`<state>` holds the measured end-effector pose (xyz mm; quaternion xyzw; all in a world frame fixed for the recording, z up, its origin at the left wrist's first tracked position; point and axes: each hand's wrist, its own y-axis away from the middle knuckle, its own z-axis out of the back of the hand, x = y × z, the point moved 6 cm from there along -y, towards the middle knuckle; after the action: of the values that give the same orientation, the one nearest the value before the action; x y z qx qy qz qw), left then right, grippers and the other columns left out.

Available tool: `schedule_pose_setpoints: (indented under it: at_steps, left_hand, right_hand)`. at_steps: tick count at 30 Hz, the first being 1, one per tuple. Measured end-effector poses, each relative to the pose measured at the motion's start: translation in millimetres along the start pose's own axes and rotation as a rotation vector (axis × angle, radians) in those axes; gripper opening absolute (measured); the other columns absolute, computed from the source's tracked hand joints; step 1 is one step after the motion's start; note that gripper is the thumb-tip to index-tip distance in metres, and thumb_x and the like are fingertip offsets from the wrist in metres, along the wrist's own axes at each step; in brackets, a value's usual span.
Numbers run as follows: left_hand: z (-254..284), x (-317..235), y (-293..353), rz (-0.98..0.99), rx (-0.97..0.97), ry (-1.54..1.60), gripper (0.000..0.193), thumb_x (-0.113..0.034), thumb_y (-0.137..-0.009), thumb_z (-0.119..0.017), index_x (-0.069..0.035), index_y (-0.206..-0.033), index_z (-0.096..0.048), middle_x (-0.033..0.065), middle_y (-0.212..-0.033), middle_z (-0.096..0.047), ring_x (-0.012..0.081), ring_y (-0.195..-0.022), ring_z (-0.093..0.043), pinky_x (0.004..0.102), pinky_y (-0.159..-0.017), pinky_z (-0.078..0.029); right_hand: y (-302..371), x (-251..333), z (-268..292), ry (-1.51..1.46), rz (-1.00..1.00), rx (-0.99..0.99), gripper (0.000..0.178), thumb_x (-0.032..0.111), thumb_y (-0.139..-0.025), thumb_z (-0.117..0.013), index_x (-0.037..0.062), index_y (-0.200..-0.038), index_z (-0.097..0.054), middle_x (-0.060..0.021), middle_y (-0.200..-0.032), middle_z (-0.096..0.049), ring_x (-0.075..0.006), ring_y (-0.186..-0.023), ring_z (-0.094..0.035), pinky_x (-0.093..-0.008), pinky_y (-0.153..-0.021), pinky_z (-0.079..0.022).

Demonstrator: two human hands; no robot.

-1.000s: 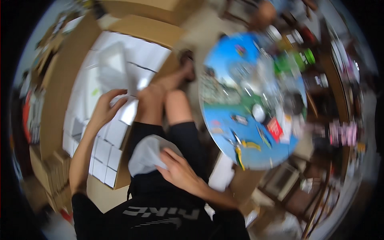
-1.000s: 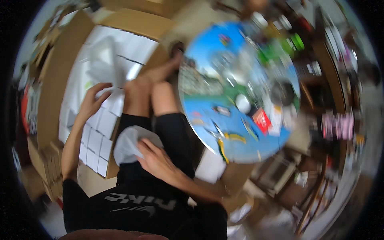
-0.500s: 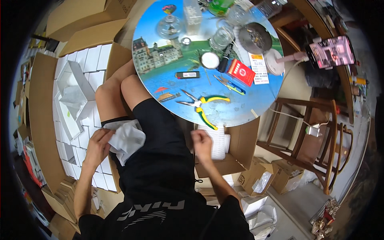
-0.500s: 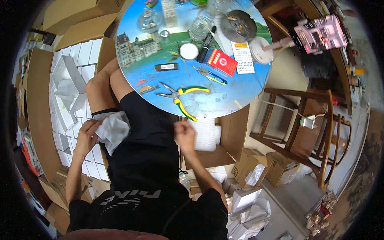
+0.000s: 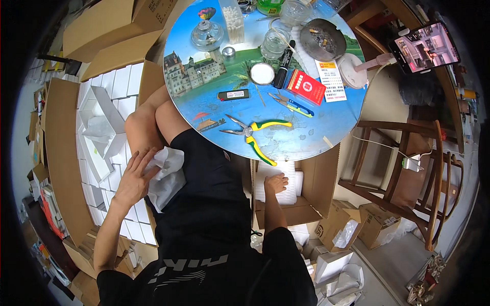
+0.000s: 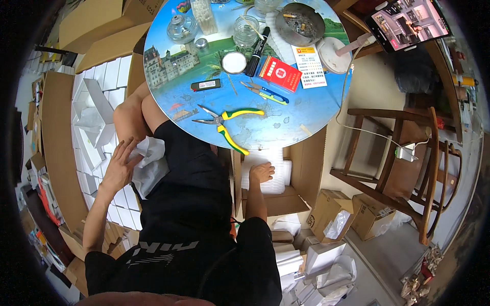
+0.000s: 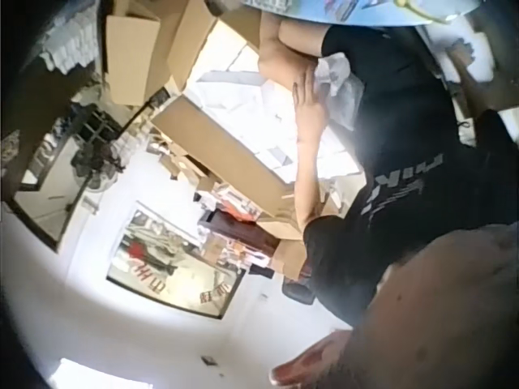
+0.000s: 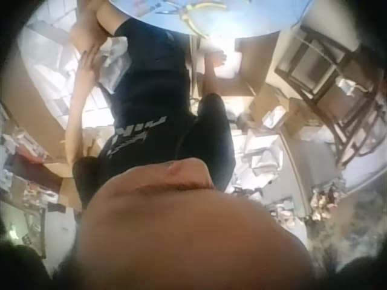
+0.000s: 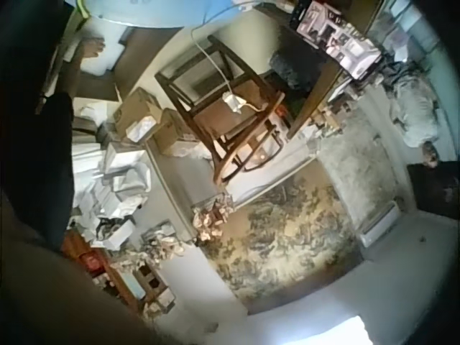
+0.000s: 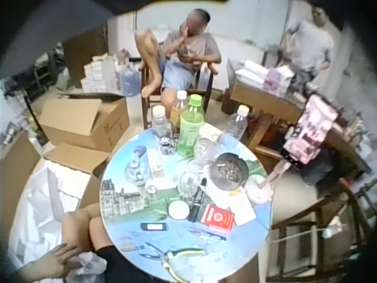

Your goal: The person sits on the floor and wraps a silver high-heeled shoe with tissue paper. They then place the wrapped shoe into a white shoebox and arrange the box among other boxes in a large cardboard container.

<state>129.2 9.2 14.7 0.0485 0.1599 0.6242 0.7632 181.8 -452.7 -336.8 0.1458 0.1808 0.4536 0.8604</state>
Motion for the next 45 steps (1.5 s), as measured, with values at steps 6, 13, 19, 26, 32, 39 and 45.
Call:
schedule_pose_setpoints:
  at_steps: [6,13,19,26,32,39,45]
  left_hand:
    - [19,-14,-20,-0.004,0.014,0.134,0.042,-0.019,-0.073,-0.077,-0.005,-0.112,-0.07,0.0166,-0.153,-0.038,0.0366,-0.145,-0.031,0.0525,-0.119,-0.027]
    - [-5,-10,-31,-0.042,-0.065,0.137,0.045,-0.031,-0.078,-0.079,-0.005,-0.113,-0.07,0.0155,-0.151,-0.042,0.037,-0.144,-0.033,0.0543,-0.118,-0.027]
    - [21,-43,-51,-0.104,-0.285,0.286,0.035,-0.024,-0.084,-0.076,-0.003,-0.111,-0.07,0.015,-0.135,-0.058,0.0354,-0.135,-0.047,0.0514,-0.113,-0.037]
    - [-11,-126,-77,0.203,-0.05,1.438,0.039,-0.013,-0.092,-0.068,0.0,-0.129,-0.061,0.0182,-0.127,-0.064,0.0275,-0.112,-0.066,0.0349,-0.093,-0.054]
    - [-19,-135,-69,0.268,-0.107,1.887,0.048,0.004,-0.094,-0.05,-0.004,-0.141,-0.048,0.0086,-0.127,-0.061,0.016,-0.11,-0.061,0.0279,-0.094,-0.05]
    - [-29,-35,3,0.887,-0.407,1.587,0.026,-0.01,-0.094,-0.06,-0.004,-0.119,-0.061,-0.0047,-0.086,-0.06,0.0007,-0.062,-0.044,0.0191,-0.054,-0.035]
    - [-41,6,50,0.93,-0.695,1.604,0.017,-0.021,-0.096,-0.064,-0.006,-0.092,-0.07,-0.0079,-0.069,-0.057,0.0037,-0.061,-0.046,0.0232,-0.056,-0.037]
  right_hand:
    - [-2,8,8,-0.114,0.189,-0.028,0.034,0.023,-0.073,-0.076,0.0013,-0.098,-0.067,-0.0171,-0.102,-0.067,-0.032,-0.102,-0.063,-0.0456,-0.088,-0.049]
    - [-19,5,-19,-0.558,0.39,0.219,0.026,0.02,-0.073,-0.076,0.0003,-0.089,-0.073,-0.0195,-0.087,-0.072,-0.0335,-0.081,-0.07,-0.039,-0.078,-0.056]
    - [10,30,27,-0.384,0.569,-0.022,0.025,0.024,-0.08,-0.067,-0.0005,-0.083,-0.072,-0.0188,-0.08,-0.071,-0.0352,-0.077,-0.07,-0.0427,-0.075,-0.055]
    - [162,58,256,-0.81,0.877,0.161,0.014,0.012,-0.086,-0.064,0.0009,-0.091,-0.058,-0.0233,-0.1,-0.064,-0.0323,-0.064,-0.065,-0.0426,-0.06,-0.052]
    - [243,91,338,-0.746,1.365,0.5,0.036,0.014,-0.083,-0.076,0.0048,-0.116,-0.064,-0.0175,-0.119,-0.065,-0.0362,-0.102,-0.067,-0.0415,-0.084,-0.055]
    - [94,103,520,-0.388,1.239,-1.075,0.044,0.013,-0.083,-0.073,0.0025,-0.124,-0.061,-0.0221,-0.138,-0.054,-0.042,-0.126,-0.047,-0.0527,-0.105,-0.036]
    - [32,114,585,-0.041,1.073,-1.516,0.045,0.037,-0.09,-0.067,0.0127,-0.127,-0.062,-0.005,-0.136,-0.059,-0.0303,-0.13,-0.047,-0.0509,-0.113,-0.025]
